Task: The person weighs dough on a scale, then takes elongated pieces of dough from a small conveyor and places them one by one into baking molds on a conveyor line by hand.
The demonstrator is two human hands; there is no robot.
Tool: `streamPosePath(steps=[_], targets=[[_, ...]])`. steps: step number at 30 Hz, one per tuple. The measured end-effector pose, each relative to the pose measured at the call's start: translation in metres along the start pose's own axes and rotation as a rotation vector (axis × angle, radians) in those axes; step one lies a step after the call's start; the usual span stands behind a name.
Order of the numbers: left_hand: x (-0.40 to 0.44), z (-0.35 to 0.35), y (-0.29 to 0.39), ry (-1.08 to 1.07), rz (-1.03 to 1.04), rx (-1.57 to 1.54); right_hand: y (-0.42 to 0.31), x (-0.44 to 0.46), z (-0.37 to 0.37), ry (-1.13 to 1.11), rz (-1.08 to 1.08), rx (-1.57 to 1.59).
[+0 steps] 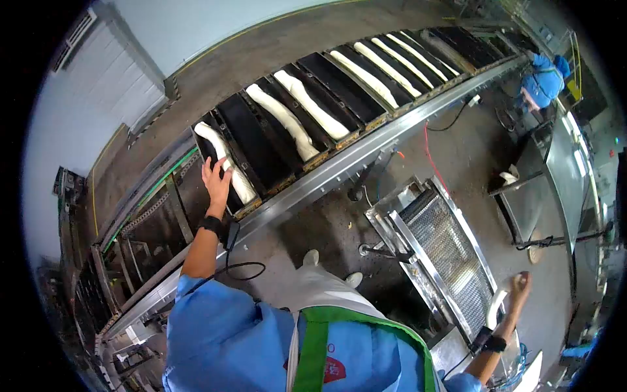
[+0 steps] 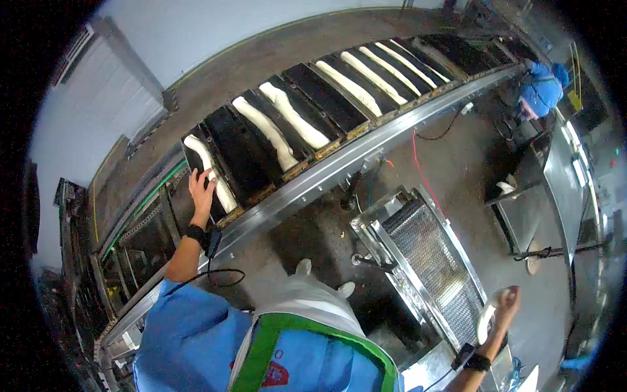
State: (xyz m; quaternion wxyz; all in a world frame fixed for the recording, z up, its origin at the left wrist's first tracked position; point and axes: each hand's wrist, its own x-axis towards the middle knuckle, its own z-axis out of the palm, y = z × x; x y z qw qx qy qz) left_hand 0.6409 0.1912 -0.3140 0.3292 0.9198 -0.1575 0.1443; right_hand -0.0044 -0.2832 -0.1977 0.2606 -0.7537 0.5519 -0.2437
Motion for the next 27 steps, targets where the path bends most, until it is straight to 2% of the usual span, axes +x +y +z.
streamPosePath(steps=[2,4,6,8,9,11,13,16,17,18,19,20,21,23,24,26,27], targets=[[0.0,-0.004,-0.003,-0.005,0.004,0.029,-0.068,0.001,-0.014,0.145,-0.235,0.235],[-0.003,-0.006,-0.005,0.008,-0.009,0.027,-0.148,-0.001,-0.02,0.229,-0.243,0.318],[-0.003,-0.009,-0.004,0.031,-0.012,0.015,-0.189,0.007,-0.03,0.026,-0.38,0.581],[-0.002,-0.007,-0.007,0.043,-0.018,-0.024,-0.242,0.006,-0.018,-0.004,-0.402,0.65],[-0.002,-0.006,-0.005,0.052,-0.015,-0.042,-0.272,0.003,-0.003,-0.032,-0.421,0.717],[-0.001,-0.004,0.001,0.062,-0.026,-0.066,-0.34,-0.016,0.043,0.082,-0.492,0.836],[0.001,0.006,-0.004,0.109,0.059,-0.041,-0.376,-0.017,0.084,-0.026,-0.586,0.944],[0.003,0.009,0.009,0.102,0.032,-0.094,-0.422,-0.041,0.165,-0.229,-0.628,0.955],[0.004,0.01,0.011,0.099,0.027,-0.108,-0.429,-0.047,0.198,-0.31,-0.664,0.903],[0.008,0.022,-0.003,0.092,0.027,-0.111,-0.443,-0.064,0.219,-0.363,-0.683,0.647],[0.014,0.042,-0.028,0.09,0.126,-0.043,-0.439,-0.069,0.251,-0.603,-0.781,0.579],[0.015,0.054,-0.042,0.087,0.228,0.027,-0.426,-0.075,0.281,-0.72,-0.896,0.468],[0.013,0.043,-0.028,0.079,0.232,0.028,-0.413,-0.08,0.304,-0.835,-1.007,0.353],[0.009,0.005,0.027,-0.095,0.04,-0.01,-0.377,-0.08,0.313,-1.008,-0.827,0.197],[0.008,-0.001,0.036,-0.14,0.098,-0.008,-0.348,-0.069,0.316,-0.901,-0.908,0.112],[0.003,-0.004,0.051,-0.195,0.19,0.085,-0.291,-0.045,0.297,-0.872,-0.786,0.096],[0.002,0.002,0.055,-0.241,0.259,0.11,-0.259,-0.038,0.279,-0.823,-0.637,0.043]])
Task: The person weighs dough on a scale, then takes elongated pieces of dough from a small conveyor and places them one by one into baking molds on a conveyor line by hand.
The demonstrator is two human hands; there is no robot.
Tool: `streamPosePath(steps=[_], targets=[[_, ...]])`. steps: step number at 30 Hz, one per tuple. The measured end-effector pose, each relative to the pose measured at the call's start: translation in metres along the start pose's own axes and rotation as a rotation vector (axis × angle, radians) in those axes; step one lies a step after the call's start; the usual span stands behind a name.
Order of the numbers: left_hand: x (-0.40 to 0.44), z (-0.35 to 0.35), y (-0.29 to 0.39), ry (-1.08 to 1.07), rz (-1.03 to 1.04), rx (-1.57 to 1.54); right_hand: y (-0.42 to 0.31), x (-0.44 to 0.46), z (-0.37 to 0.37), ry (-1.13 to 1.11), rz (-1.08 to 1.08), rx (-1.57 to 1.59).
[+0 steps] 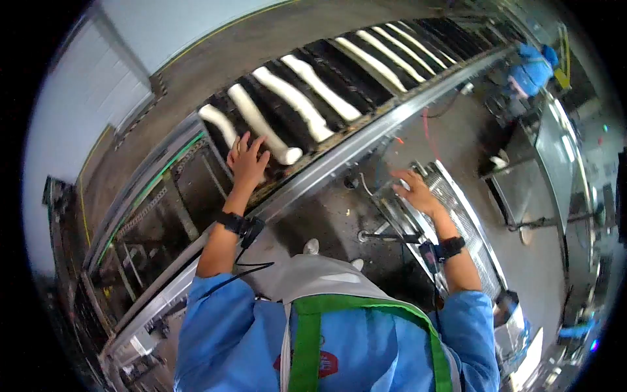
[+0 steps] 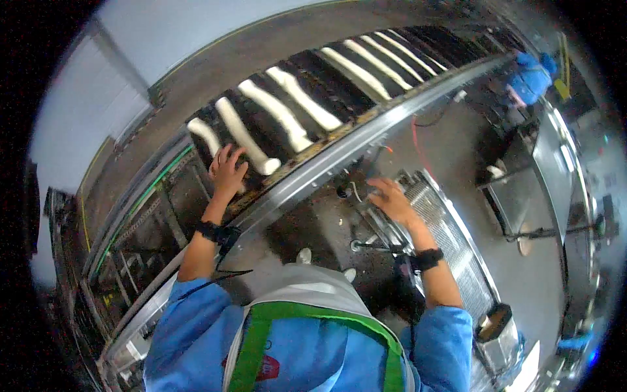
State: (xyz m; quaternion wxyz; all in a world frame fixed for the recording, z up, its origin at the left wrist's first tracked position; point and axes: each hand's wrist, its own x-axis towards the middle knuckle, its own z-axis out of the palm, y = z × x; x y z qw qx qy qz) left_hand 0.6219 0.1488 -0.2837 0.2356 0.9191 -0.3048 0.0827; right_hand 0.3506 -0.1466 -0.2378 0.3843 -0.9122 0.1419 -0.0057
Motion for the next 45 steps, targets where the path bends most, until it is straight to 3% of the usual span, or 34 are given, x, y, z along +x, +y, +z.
streamPosePath(steps=[1,3,4,5,6,7,10,14,16,19,22,24,25,26,27,28,29,31,33,34,36,38,42,45], targets=[[-0.003,-0.009,0.021,-0.048,0.012,0.128,0.049,-0.029,0.001,0.105,0.075,-0.239],[0.0,-0.011,0.038,-0.278,0.077,0.141,0.141,-0.098,-0.018,0.014,0.217,-0.626],[-0.005,-0.004,0.043,-0.213,0.111,0.087,0.152,-0.134,-0.032,-0.084,0.504,-0.568],[-0.006,0.009,0.034,-0.142,0.232,0.009,0.219,-0.182,-0.025,0.018,0.526,-0.624],[-0.001,0.019,0.03,-0.218,0.222,0.074,0.205,-0.214,-0.044,-0.007,0.682,-0.545],[0.0,0.018,0.024,-0.211,0.247,0.068,0.25,-0.267,-0.039,0.158,0.675,-0.596],[-0.008,0.0,0.042,-0.208,0.003,0.093,0.238,-0.354,-0.047,0.309,1.182,-0.541],[-0.024,-0.009,0.046,-0.139,-0.018,0.246,0.249,-0.432,-0.043,0.255,1.42,-0.51],[-0.038,-0.005,0.036,0.057,0.047,0.236,0.23,-0.432,-0.044,0.231,1.464,-0.603],[-0.048,-0.017,0.043,0.066,-0.01,0.248,0.247,-0.43,-0.041,0.465,1.299,-0.773],[-0.045,-0.035,0.052,-0.006,-0.109,0.253,0.277,-0.422,-0.067,0.41,1.147,-0.664],[-0.046,-0.045,0.053,-0.043,-0.259,0.23,0.274,-0.419,-0.096,0.726,0.846,-0.642],[-0.053,-0.048,0.055,0.088,-0.264,0.272,0.272,-0.416,-0.116,0.639,0.966,-0.615],[-0.059,-0.05,0.051,0.216,-0.265,0.312,0.228,-0.41,-0.135,0.812,0.665,-0.286],[-0.061,-0.049,0.042,0.295,-0.254,0.273,0.262,-0.424,-0.137,1.124,0.438,0.04],[-0.06,-0.048,0.039,0.373,-0.233,0.237,0.201,-0.403,-0.162,1.142,0.321,0.054],[-0.059,-0.047,0.037,0.393,-0.19,0.18,0.131,-0.388,-0.183,1.041,0.463,0.307],[-0.056,-0.038,0.028,0.397,-0.114,0.019,0.045,-0.357,-0.199,1.074,0.358,0.301],[-0.054,-0.032,0.031,0.368,-0.079,-0.049,-0.016,-0.314,-0.2,1.154,0.025,0.384],[-0.053,-0.032,0.032,0.351,-0.064,-0.092,-0.037,-0.294,-0.198,1.152,0.02,0.382],[-0.053,-0.028,0.031,0.323,-0.04,-0.107,-0.071,-0.251,-0.191,1.05,-0.233,0.407],[-0.058,-0.031,0.032,0.33,-0.079,-0.147,-0.103,-0.191,-0.168,1.051,-0.332,0.403],[-0.072,-0.04,0.021,0.261,-0.158,-0.258,-0.158,-0.069,-0.092,0.698,-0.36,0.322],[-0.075,-0.046,0.022,0.235,-0.211,-0.208,-0.163,-0.02,-0.029,0.197,-0.545,-0.042]])
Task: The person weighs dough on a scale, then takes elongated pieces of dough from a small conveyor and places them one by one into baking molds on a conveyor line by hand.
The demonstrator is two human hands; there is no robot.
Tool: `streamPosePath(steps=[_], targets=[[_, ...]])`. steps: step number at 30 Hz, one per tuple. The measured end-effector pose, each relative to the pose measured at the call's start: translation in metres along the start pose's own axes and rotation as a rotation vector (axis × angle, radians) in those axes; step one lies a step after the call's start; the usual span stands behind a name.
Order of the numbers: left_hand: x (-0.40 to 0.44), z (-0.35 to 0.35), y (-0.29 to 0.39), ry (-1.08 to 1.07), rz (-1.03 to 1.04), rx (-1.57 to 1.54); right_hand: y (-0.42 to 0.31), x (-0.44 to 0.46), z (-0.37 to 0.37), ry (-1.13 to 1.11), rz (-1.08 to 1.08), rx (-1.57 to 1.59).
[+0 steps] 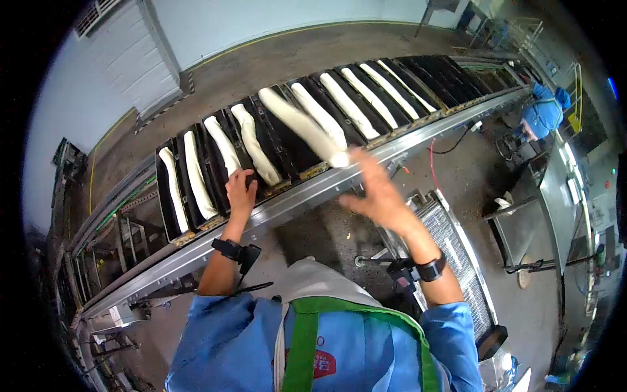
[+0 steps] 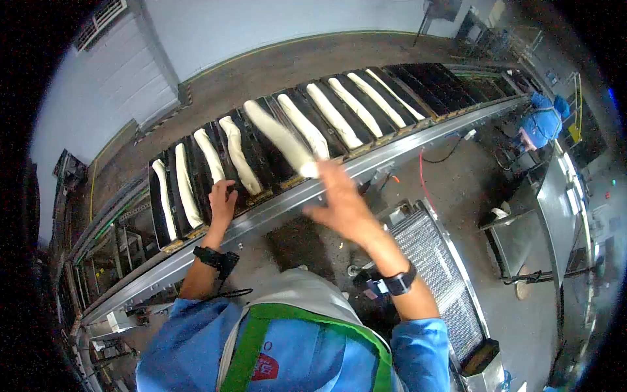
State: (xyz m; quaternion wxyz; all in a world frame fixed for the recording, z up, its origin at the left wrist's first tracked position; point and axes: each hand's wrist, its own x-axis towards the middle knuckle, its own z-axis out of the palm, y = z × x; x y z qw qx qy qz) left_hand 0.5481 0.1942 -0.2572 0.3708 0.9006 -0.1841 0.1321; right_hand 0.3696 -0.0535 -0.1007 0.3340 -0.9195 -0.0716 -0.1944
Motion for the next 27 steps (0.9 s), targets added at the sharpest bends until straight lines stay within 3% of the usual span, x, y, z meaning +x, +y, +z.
streamPosePath(steps=[4,5,7,9,11,13,14,17,19,21,25,27], targets=[[-0.001,-0.007,0.005,-0.09,-0.014,0.066,0.022,-0.027,0.024,-0.477,-0.129,0.07],[0.0,-0.006,0.008,-0.126,-0.014,0.09,0.033,-0.038,0.019,-0.476,-0.119,0.074],[0.008,-0.001,0.018,-0.207,0.056,0.144,0.058,-0.067,-0.002,-0.412,0.183,0.139],[0.022,0.004,0.044,-0.267,0.072,0.202,0.065,-0.099,-0.036,-0.26,0.625,0.154],[0.047,0.032,0.054,-0.282,0.133,0.197,0.105,-0.157,-0.06,-0.009,0.741,0.227],[0.074,0.064,0.041,-0.23,0.306,0.217,0.13,-0.226,-0.069,0.109,0.823,-0.035],[0.074,0.053,0.077,-0.225,0.315,0.266,0.127,-0.253,-0.074,0.163,0.939,-0.036],[0.09,0.082,0.09,-0.124,0.557,0.175,0.101,-0.331,-0.078,0.371,1.166,-0.136],[0.095,0.109,0.098,-0.193,0.666,0.149,0.074,-0.366,-0.07,0.519,1.351,-0.057],[0.081,0.117,0.149,-0.378,0.516,0.129,0.051,-0.394,-0.063,0.471,1.511,-0.097],[0.055,0.167,0.205,-0.553,0.608,0.039,0.006,-0.46,-0.033,0.727,1.548,-0.274],[0.033,0.183,0.238,-0.622,0.684,0.018,-0.014,-0.475,-0.03,0.686,1.711,-0.236]])
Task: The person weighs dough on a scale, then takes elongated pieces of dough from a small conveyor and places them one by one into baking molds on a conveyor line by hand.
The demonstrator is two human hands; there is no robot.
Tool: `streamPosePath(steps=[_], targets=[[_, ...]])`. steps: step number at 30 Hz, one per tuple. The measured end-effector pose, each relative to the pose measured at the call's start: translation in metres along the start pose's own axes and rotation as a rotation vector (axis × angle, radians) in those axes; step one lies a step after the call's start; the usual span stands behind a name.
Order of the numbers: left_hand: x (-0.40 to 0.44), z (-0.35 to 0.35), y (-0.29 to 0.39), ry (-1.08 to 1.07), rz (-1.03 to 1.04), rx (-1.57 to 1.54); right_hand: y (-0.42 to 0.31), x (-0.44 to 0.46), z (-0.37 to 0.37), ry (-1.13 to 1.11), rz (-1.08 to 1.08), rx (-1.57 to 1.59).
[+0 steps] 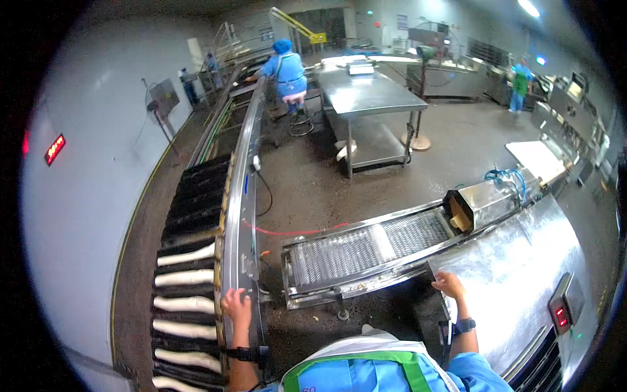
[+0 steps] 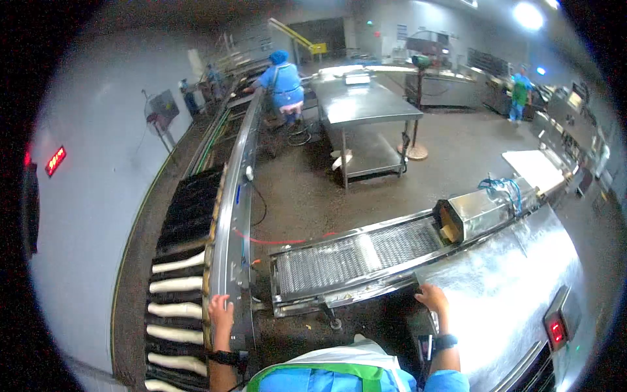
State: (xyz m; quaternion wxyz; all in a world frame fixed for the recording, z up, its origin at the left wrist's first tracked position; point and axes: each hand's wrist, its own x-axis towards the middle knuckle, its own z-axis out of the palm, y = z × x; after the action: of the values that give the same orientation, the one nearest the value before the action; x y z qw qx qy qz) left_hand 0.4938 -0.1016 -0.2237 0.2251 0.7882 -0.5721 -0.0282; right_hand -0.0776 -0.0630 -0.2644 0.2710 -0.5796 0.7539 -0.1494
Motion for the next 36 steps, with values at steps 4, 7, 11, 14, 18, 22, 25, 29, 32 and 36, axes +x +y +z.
streamPosePath(steps=[4,7,11,14,18,22,25,29,32,36], targets=[[0.015,0.034,0.054,-0.067,0.168,-0.233,0.042,-0.006,-0.003,0.05,0.069,0.078],[0.014,0.039,0.089,-0.125,0.146,-0.261,0.037,0.01,-0.018,0.056,0.092,0.013],[0.008,0.05,0.084,-0.155,0.087,-0.265,0.055,0.073,-0.01,0.161,-0.032,-0.063],[-0.008,0.04,0.067,-0.07,0.036,-0.293,0.045,0.121,-0.013,0.237,-0.106,-0.185],[-0.032,0.033,0.021,-0.033,-0.069,-0.216,0.017,0.161,-0.024,0.25,-0.091,-0.442],[-0.057,0.013,-0.009,0.053,-0.109,-0.208,0.021,0.196,-0.013,0.093,-0.136,-0.476],[-0.072,-0.004,-0.005,0.081,-0.156,-0.181,0.018,0.212,0.008,-0.002,-0.131,-0.55],[-0.083,-0.008,-0.008,0.082,-0.252,-0.158,-0.009,0.193,0.02,0.02,-0.298,-0.62],[-0.09,-0.001,-0.015,0.098,-0.211,-0.146,-0.015,0.198,0.023,-0.023,-0.411,-0.665],[-0.096,0.007,-0.029,0.132,-0.184,-0.153,-0.047,0.213,0.023,-0.23,-0.521,-0.899]])
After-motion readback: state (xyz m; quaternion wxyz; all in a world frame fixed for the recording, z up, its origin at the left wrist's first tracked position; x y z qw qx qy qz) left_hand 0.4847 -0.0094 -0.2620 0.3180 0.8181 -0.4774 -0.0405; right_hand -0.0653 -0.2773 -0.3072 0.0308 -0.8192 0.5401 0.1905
